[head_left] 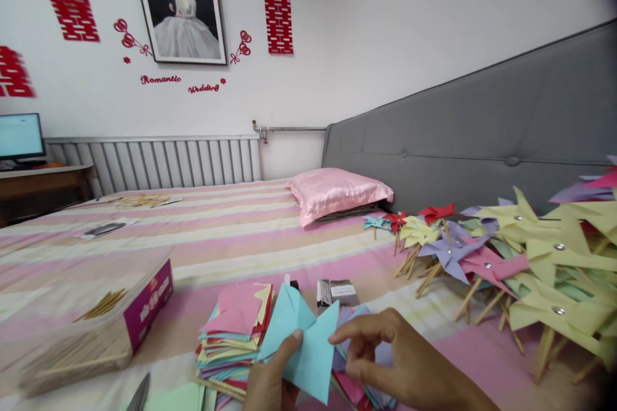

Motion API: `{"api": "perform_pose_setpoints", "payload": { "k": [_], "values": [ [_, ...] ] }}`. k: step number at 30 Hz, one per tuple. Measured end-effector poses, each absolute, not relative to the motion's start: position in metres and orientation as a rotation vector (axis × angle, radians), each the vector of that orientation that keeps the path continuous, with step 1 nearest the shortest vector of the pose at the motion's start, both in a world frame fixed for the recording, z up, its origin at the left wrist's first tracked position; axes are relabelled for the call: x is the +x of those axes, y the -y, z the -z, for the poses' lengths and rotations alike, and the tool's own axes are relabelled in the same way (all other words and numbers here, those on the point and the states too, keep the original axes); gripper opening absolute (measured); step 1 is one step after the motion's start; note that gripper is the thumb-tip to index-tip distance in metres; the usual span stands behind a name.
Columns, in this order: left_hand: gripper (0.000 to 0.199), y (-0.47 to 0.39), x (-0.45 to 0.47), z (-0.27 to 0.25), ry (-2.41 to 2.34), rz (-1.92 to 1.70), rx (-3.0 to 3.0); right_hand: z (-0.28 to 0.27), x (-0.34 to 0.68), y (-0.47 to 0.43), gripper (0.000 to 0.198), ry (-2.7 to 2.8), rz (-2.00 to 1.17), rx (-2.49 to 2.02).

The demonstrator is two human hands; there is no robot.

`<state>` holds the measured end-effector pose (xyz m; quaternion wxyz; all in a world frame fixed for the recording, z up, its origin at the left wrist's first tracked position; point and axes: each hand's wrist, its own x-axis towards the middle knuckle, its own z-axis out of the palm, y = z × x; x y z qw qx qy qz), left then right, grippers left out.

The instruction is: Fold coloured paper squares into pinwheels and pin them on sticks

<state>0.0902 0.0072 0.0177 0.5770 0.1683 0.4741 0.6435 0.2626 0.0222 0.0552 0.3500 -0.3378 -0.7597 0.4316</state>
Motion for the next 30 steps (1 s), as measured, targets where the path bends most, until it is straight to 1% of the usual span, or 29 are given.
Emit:
{"api": "perform_pose_setpoints", "payload": {
  "k": [3,9,12,14,17,19,23,30],
  "values": [
    [0.035,-0.006,0.095,-0.020,-1.088,-1.490,0.389,-0.053,0.255,-0.021,0.030,2.009,-1.091,-0.900],
    [0.053,-0.006,0.103,-0.023,-1.012,-1.461,0.395,-0.048,0.253,-0.026,0.013,1.960,-0.997,-0.921],
    [0.057,-0.008,0.104,-0.018,-0.956,-1.485,0.383,-0.046,0.253,-0.027,0.008,1.924,-0.993,-0.927],
    [0.056,-0.009,0.105,-0.015,-0.952,-1.508,0.388,-0.045,0.252,-0.026,0.007,1.880,-1.014,-0.929],
    [0.053,-0.009,0.106,-0.013,-0.966,-1.540,0.420,-0.045,0.248,-0.026,0.011,1.779,-1.089,-0.935],
    [0.047,-0.008,0.107,-0.013,-0.960,-1.554,0.441,-0.042,0.243,-0.026,0.016,1.707,-1.125,-0.964],
    [0.032,-0.008,0.106,-0.012,-1.021,-1.570,0.490,-0.034,0.237,-0.030,0.017,1.605,-1.142,-1.025],
    [0.030,-0.012,0.106,-0.002,-1.161,-1.599,0.605,-0.031,0.236,-0.030,0.019,1.534,-1.178,-1.076]
  ]
}}
